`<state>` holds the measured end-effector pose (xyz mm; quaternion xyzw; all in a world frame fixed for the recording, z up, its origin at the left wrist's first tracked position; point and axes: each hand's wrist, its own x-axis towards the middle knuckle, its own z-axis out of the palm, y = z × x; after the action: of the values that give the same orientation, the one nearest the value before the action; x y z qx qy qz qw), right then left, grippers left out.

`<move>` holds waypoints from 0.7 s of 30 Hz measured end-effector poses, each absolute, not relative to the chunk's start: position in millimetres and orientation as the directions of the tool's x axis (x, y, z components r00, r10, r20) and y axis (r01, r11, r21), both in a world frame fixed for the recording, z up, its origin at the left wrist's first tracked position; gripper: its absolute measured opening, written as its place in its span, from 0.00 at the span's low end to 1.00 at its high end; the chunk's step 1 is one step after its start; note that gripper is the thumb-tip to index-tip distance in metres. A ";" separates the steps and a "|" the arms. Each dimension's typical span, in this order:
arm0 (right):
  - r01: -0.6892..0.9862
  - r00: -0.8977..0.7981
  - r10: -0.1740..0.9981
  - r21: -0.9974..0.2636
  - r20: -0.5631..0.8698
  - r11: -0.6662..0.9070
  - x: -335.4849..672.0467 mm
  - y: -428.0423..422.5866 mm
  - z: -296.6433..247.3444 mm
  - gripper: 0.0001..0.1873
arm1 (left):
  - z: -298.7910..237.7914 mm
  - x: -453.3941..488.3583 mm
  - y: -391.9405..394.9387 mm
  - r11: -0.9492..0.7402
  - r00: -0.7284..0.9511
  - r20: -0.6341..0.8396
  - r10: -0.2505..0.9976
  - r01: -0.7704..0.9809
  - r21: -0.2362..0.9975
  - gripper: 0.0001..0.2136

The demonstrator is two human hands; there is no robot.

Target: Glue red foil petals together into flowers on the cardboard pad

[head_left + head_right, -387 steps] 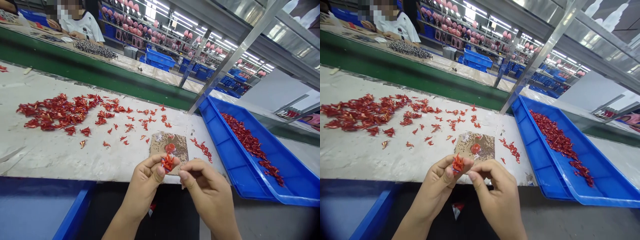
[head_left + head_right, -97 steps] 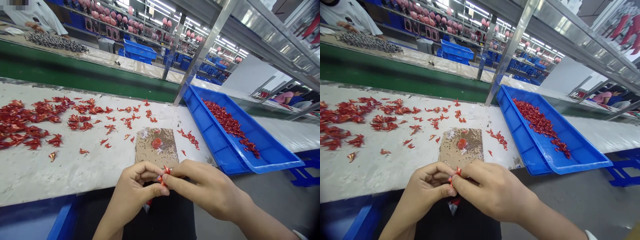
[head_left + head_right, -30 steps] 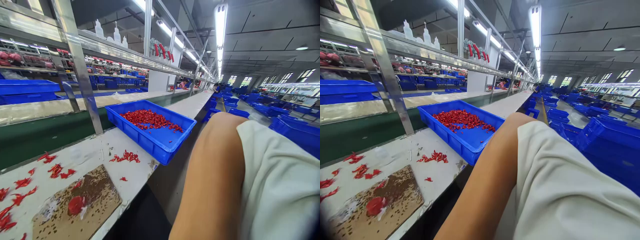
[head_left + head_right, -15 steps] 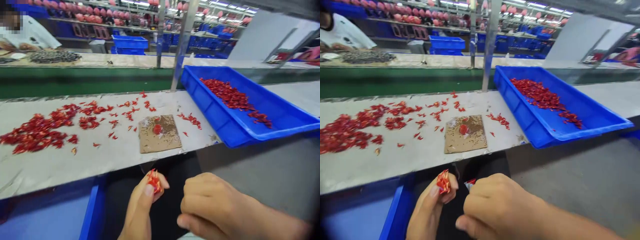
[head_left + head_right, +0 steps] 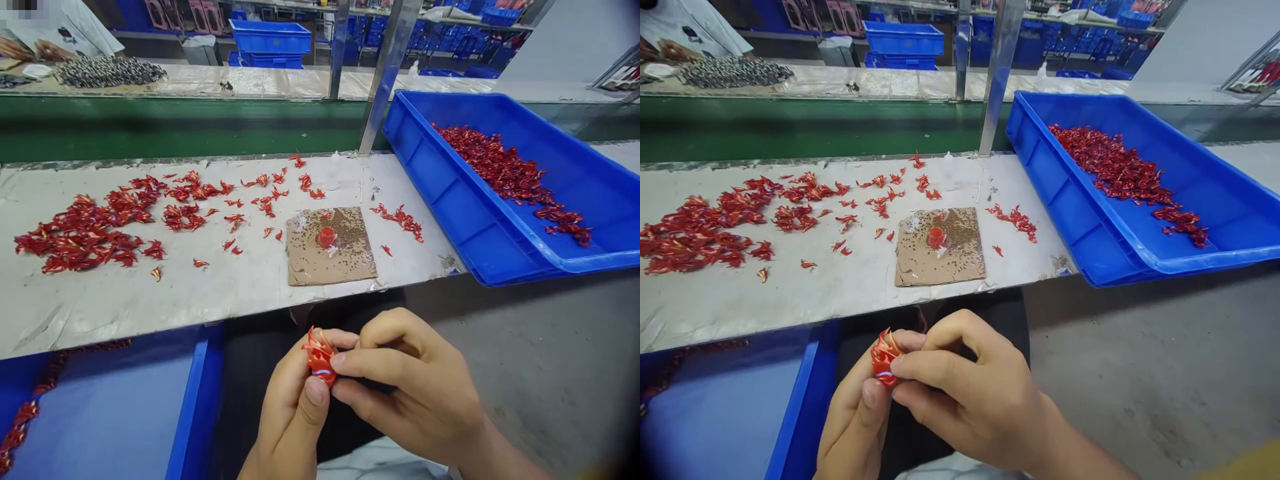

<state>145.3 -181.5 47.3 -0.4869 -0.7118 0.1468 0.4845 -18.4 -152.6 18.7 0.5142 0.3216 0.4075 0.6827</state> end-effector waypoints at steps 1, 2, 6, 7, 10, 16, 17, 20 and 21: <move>0.553 -0.060 0.833 -0.676 0.550 0.487 145.4 -181.2 45.9 0.11 | 18.1 -19.0 -152.9 0.122 0.447 -0.022 0.894 -0.196 0.973 0.21; 0.552 -0.060 0.832 -0.676 0.551 0.488 145.4 -181.1 44.6 0.10 | 17.1 -19.8 -153.4 0.108 0.434 -0.026 0.900 -0.165 0.980 0.21; 0.505 -0.031 0.832 -0.710 0.553 0.491 143.1 -180.4 39.4 0.10 | 10.5 -25.7 -153.7 0.078 0.439 -0.035 0.898 -0.080 0.994 0.21; 0.493 -0.017 0.832 -0.719 0.555 0.490 142.0 -179.9 37.8 0.10 | 8.5 -27.4 -153.0 0.074 0.451 -0.034 0.892 -0.070 0.995 0.21; 0.470 0.036 0.824 -0.737 0.566 0.486 137.8 -177.0 30.5 0.10 | 3.7 -30.8 -149.7 0.065 0.471 -0.036 0.882 -0.045 0.997 0.19; 0.503 0.115 0.706 -0.653 0.699 0.565 131.9 -165.8 11.6 0.07 | 6.6 -26.2 -147.6 0.075 0.478 -0.074 0.875 0.016 0.997 0.18; 0.520 0.124 0.697 -0.644 0.707 0.561 130.9 -164.4 8.8 0.09 | 8.6 -26.0 -145.8 0.062 0.472 -0.076 0.878 0.045 0.997 0.17; 0.576 0.145 0.721 -0.651 0.677 0.495 126.1 -165.3 -4.7 0.15 | 13.2 -33.5 -129.3 -0.007 0.429 -0.064 0.901 0.163 0.987 0.17; 0.591 0.149 0.741 -0.660 0.655 0.464 123.6 -168.0 -12.7 0.14 | 13.6 -39.7 -119.1 -0.030 0.399 -0.056 0.915 0.207 0.978 0.18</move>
<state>123.6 -168.0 -12.7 -0.5132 -0.6487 0.0672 0.5580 -39.7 -119.1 13.6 0.6385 0.4392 0.3277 0.5404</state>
